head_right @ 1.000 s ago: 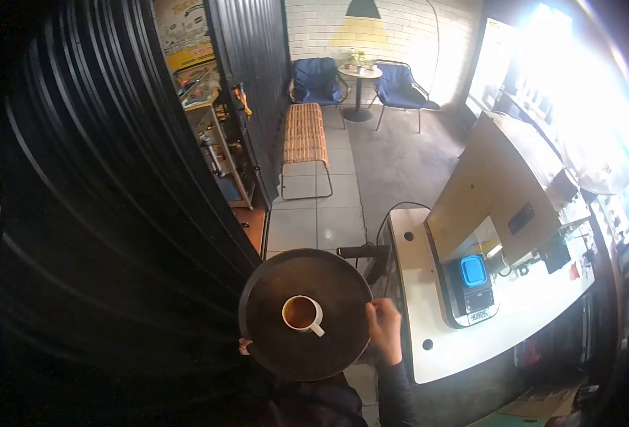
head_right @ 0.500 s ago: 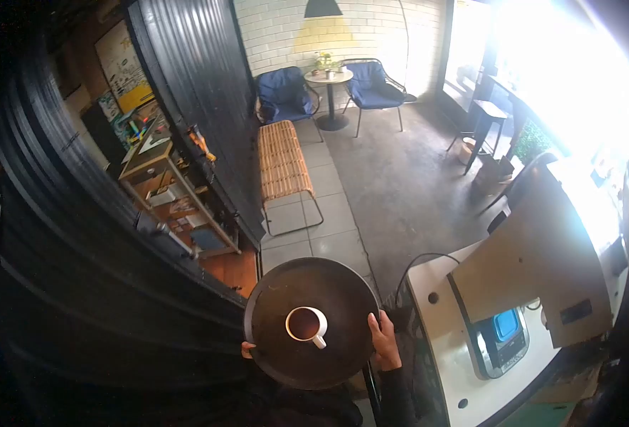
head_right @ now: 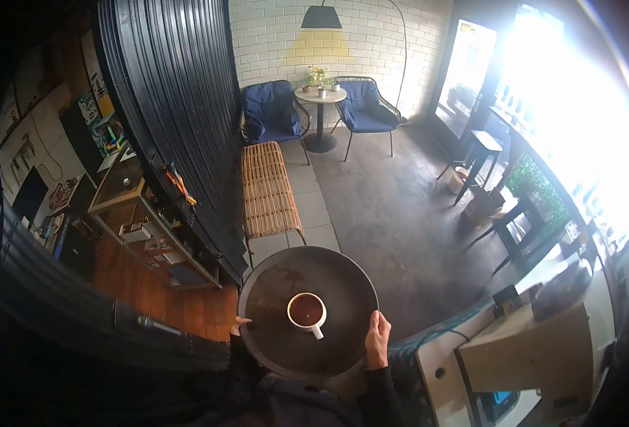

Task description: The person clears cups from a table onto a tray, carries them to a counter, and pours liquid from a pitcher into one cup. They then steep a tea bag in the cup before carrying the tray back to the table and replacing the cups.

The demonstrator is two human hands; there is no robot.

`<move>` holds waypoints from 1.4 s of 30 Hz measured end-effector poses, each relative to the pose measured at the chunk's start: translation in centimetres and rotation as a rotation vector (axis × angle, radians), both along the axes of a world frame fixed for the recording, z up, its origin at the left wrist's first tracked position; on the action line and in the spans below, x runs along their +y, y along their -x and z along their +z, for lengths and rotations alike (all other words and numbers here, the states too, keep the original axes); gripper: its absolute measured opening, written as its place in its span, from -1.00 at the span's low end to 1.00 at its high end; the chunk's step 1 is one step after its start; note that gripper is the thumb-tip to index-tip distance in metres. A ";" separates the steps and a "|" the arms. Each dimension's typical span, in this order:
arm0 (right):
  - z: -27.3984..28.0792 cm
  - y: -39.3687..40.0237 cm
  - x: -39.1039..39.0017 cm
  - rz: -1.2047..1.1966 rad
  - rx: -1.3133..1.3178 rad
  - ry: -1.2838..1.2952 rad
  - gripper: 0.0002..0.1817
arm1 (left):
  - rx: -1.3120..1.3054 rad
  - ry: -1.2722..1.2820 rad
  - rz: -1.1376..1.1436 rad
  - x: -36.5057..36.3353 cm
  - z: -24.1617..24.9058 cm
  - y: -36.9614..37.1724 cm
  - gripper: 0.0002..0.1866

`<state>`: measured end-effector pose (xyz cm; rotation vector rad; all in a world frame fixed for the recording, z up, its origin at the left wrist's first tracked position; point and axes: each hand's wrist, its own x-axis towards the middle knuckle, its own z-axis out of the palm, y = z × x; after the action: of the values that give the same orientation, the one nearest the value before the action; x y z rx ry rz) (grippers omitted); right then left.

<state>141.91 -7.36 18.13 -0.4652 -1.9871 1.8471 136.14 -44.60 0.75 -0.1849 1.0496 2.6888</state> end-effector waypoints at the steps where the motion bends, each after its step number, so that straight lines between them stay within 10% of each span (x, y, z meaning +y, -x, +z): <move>1: 0.0 1.8 -0.2 -0.032 0.015 -0.023 -0.58 | 0.022 -0.007 -0.018 -0.2 1.0 2.3 -0.53; 4: 0.2 6.9 -0.5 -0.055 0.015 0.014 -0.58 | -0.144 0.056 0.067 1.4 7.2 8.0 -0.63; 5: 0.6 8.6 -0.6 -0.058 0.020 0.015 -0.58 | 0.004 0.097 0.062 -0.4 -7.8 13.3 -0.56; 8: 1.2 13.4 -0.5 -0.074 0.021 0.048 -0.58 | 0.033 0.383 0.034 1.1 9.0 16.8 -0.46; 14: 1.8 21.1 0.5 -0.100 0.031 0.070 -0.58 | -0.063 0.046 -0.126 3.2 13.1 25.2 -0.45; 22: 2.1 32.1 3.9 -0.066 0.030 0.015 -0.58 | -0.032 0.571 0.016 6.5 11.7 35.6 -0.36; 23: 2.0 33.8 4.7 -0.051 0.040 0.005 -0.58 | -0.098 0.870 0.087 9.0 18.6 35.2 -0.30; 26: 2.3 38.7 7.1 -0.015 0.028 0.045 -0.58 | -0.272 1.043 0.110 9.6 5.6 41.9 -0.28; 30: 2.5 45.7 11.3 0.054 0.040 0.003 -0.57 | -0.306 1.073 0.246 16.2 16.8 43.8 -0.18; 34: 2.5 52.4 15.6 0.112 -0.001 -0.056 -0.56 | -0.068 0.858 0.583 17.0 -5.7 53.1 -0.13; 35: 2.4 54.1 16.6 0.132 0.010 -0.039 -0.57 | -0.372 1.086 0.292 19.5 8.6 51.6 -0.16; 36: 2.3 55.7 17.3 0.153 0.019 -0.019 -0.57 | -0.388 1.088 0.298 20.2 9.8 52.5 -0.16; 40: 1.9 61.9 19.5 0.187 0.013 0.024 -0.59 | -0.545 1.074 0.275 22.8 10.3 57.7 -0.21; 42: 1.0 64.8 20.4 0.210 -0.033 0.101 -0.62 | -0.195 0.926 0.519 23.1 4.4 61.2 -0.21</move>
<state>77.07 13.05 19.12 -0.3272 -2.0388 2.0864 74.94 -21.48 5.11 -0.9635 2.3382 2.2327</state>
